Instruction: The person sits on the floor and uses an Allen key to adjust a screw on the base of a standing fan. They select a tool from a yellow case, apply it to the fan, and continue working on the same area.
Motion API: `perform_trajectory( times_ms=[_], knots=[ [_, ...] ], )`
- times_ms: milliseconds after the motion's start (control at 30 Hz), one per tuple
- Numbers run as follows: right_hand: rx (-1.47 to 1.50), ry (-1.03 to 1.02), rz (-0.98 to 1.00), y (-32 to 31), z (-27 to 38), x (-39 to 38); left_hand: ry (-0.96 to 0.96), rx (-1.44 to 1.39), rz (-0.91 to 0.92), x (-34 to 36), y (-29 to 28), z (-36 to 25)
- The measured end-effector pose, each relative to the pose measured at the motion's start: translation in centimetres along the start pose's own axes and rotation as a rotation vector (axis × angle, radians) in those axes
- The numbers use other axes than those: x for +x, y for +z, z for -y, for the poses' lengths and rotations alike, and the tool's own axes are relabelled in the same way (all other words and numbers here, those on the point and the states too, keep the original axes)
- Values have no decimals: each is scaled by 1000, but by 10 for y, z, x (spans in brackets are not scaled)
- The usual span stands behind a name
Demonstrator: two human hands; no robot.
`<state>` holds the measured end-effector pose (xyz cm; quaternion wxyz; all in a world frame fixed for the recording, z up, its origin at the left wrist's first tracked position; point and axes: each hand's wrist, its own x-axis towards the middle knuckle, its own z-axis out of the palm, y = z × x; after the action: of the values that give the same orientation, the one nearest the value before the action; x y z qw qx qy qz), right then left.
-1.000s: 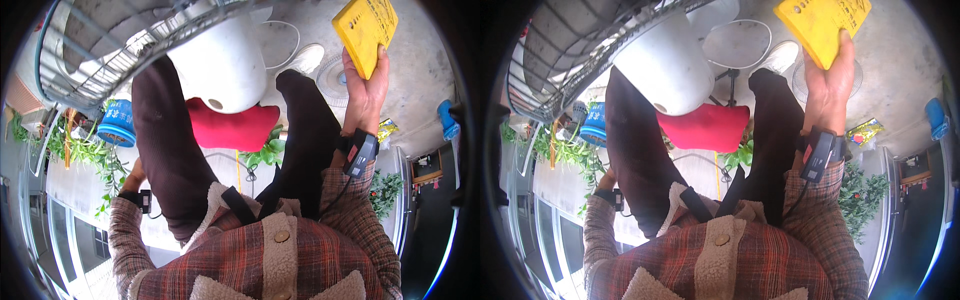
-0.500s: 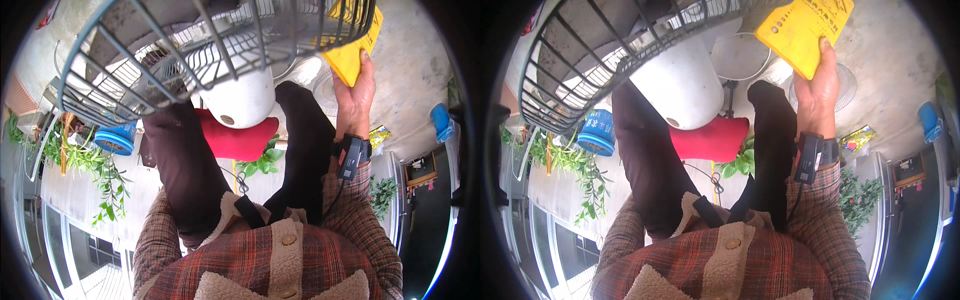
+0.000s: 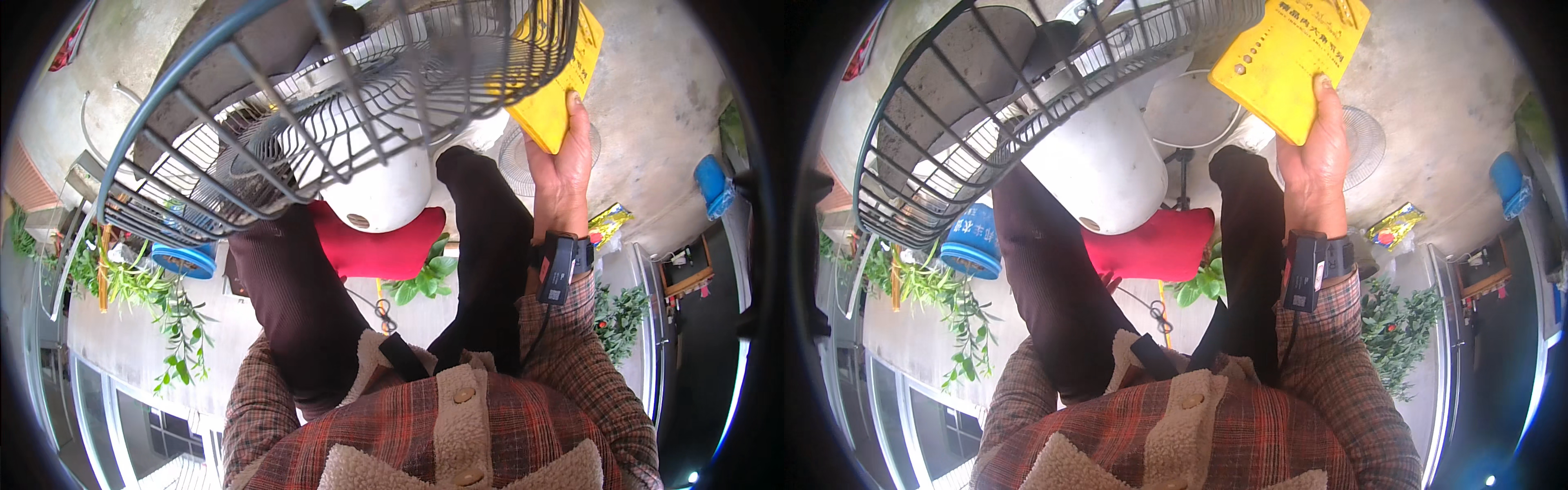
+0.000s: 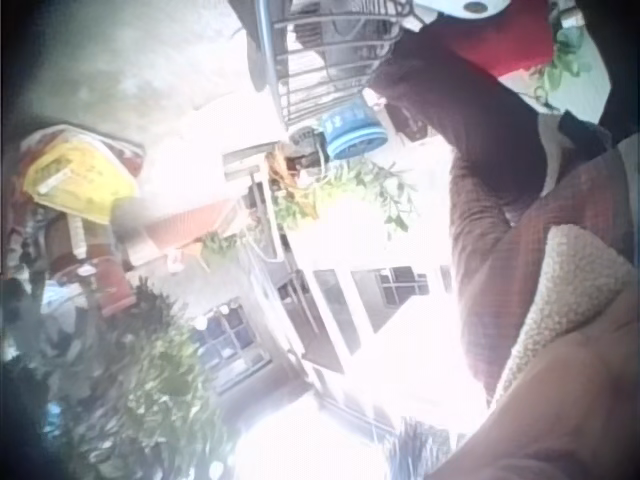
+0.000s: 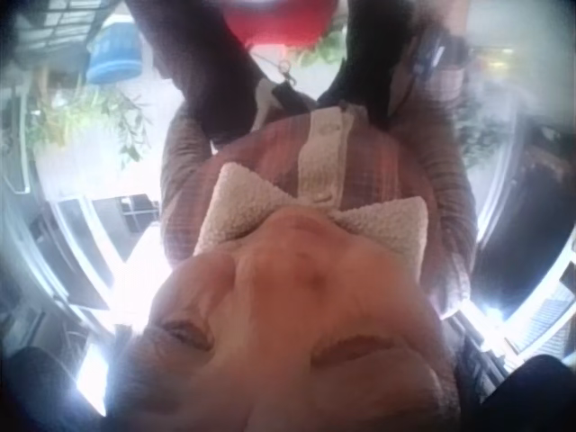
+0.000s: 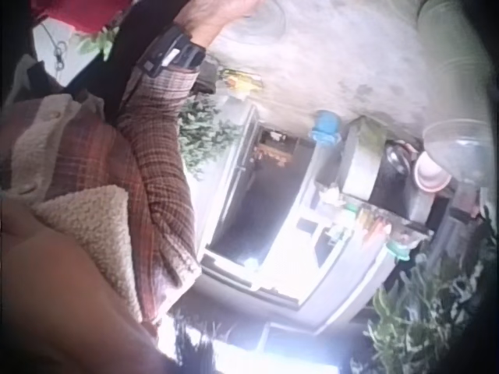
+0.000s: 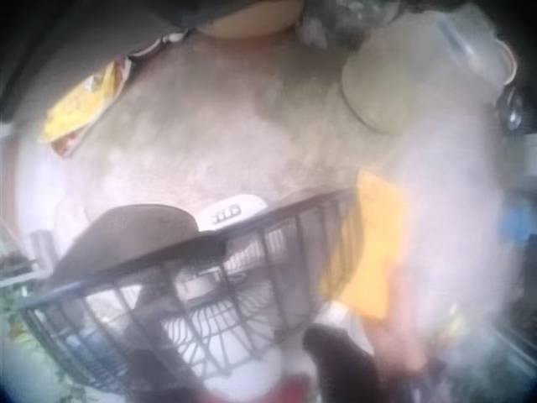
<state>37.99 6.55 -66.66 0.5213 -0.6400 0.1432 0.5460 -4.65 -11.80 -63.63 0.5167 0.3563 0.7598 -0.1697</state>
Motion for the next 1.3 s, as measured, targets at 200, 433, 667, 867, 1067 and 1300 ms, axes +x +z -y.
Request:
perform_trajectory(
  times_ms=[200,433,667,867,1067,1300],
  knots=[
    [-40,20,17,8,-13,-15,50,-121,-65,70,0,-25],
    [-63,57,36,4,-21,-14,86,-170,-84,83,-5,-50],
    [7,-82,26,3,16,-7,80,-175,-66,42,-12,-71],
    [113,-182,-14,4,67,-5,87,-108,-29,7,-12,-92],
    [187,-260,-14,22,111,-19,126,-85,11,-22,-10,-110],
    [171,-393,12,36,140,-55,245,-95,41,-43,-20,-114]
  ],
)
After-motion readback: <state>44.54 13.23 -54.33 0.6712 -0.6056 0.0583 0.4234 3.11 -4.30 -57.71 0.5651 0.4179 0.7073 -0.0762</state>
